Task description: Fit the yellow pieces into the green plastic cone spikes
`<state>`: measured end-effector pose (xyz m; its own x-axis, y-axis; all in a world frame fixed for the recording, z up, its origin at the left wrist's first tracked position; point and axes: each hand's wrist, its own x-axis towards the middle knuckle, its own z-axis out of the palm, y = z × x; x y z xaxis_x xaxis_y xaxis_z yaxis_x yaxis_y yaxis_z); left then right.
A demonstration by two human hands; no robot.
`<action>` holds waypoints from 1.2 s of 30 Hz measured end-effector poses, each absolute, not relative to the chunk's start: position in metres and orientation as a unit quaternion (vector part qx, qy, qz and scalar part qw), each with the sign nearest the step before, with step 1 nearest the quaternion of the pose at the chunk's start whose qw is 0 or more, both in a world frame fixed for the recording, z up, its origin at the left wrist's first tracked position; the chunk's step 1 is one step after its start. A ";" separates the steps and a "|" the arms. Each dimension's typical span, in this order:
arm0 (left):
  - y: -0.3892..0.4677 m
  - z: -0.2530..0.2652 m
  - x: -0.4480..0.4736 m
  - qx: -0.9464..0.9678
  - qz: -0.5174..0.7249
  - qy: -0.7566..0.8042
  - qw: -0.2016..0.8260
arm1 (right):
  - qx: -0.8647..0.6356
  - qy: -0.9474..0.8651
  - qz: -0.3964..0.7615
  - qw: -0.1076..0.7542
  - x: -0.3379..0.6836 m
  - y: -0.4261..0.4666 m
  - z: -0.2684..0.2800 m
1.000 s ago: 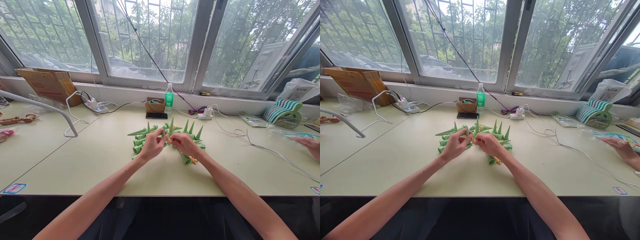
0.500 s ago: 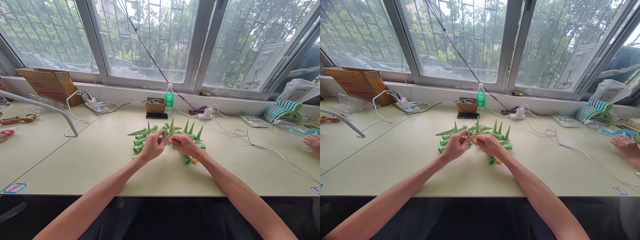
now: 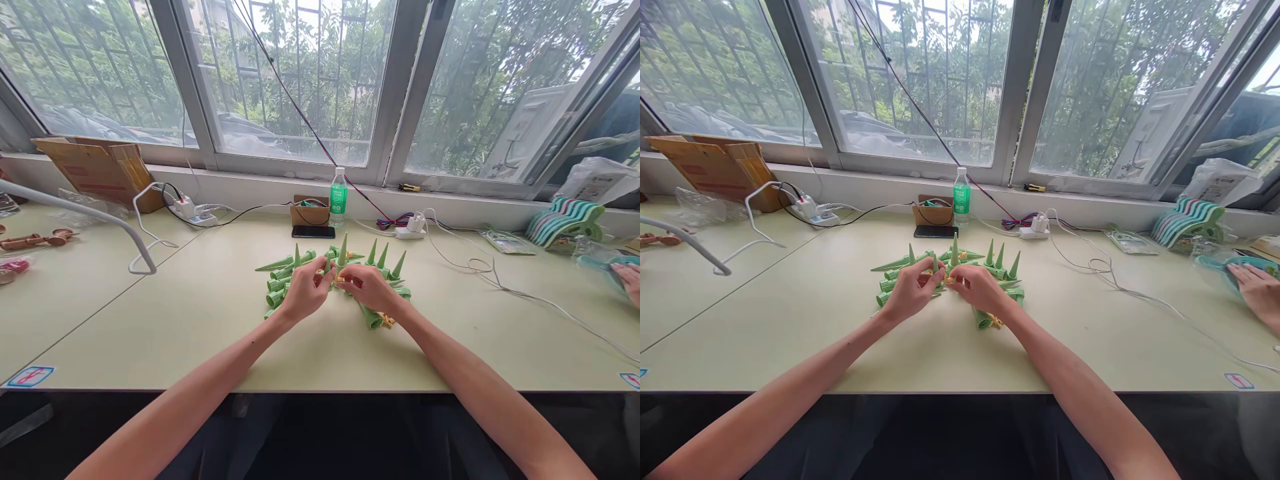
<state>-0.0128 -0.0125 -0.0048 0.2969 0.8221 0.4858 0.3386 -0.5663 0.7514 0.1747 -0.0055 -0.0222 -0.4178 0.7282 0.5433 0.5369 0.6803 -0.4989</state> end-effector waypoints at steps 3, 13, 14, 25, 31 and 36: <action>-0.012 -0.006 -0.013 0.763 0.449 0.381 0.266 | -0.370 -0.836 0.125 0.384 0.175 -0.006 -0.021; -0.013 -0.005 -0.013 0.765 0.445 0.383 0.264 | -0.370 -0.837 0.130 0.381 0.174 -0.007 -0.019; -0.013 -0.005 -0.013 0.766 0.446 0.383 0.262 | -0.370 -0.837 0.131 0.381 0.174 -0.008 -0.019; -0.014 -0.002 -0.012 0.784 0.444 0.366 0.233 | -0.371 -0.840 0.138 0.372 0.174 -0.009 -0.017; -0.015 -0.001 -0.013 0.789 0.437 0.370 0.221 | -0.366 -0.844 0.139 0.367 0.174 -0.009 -0.017; -0.015 0.000 -0.013 0.792 0.431 0.373 0.218 | -0.368 -0.845 0.132 0.364 0.174 -0.008 -0.018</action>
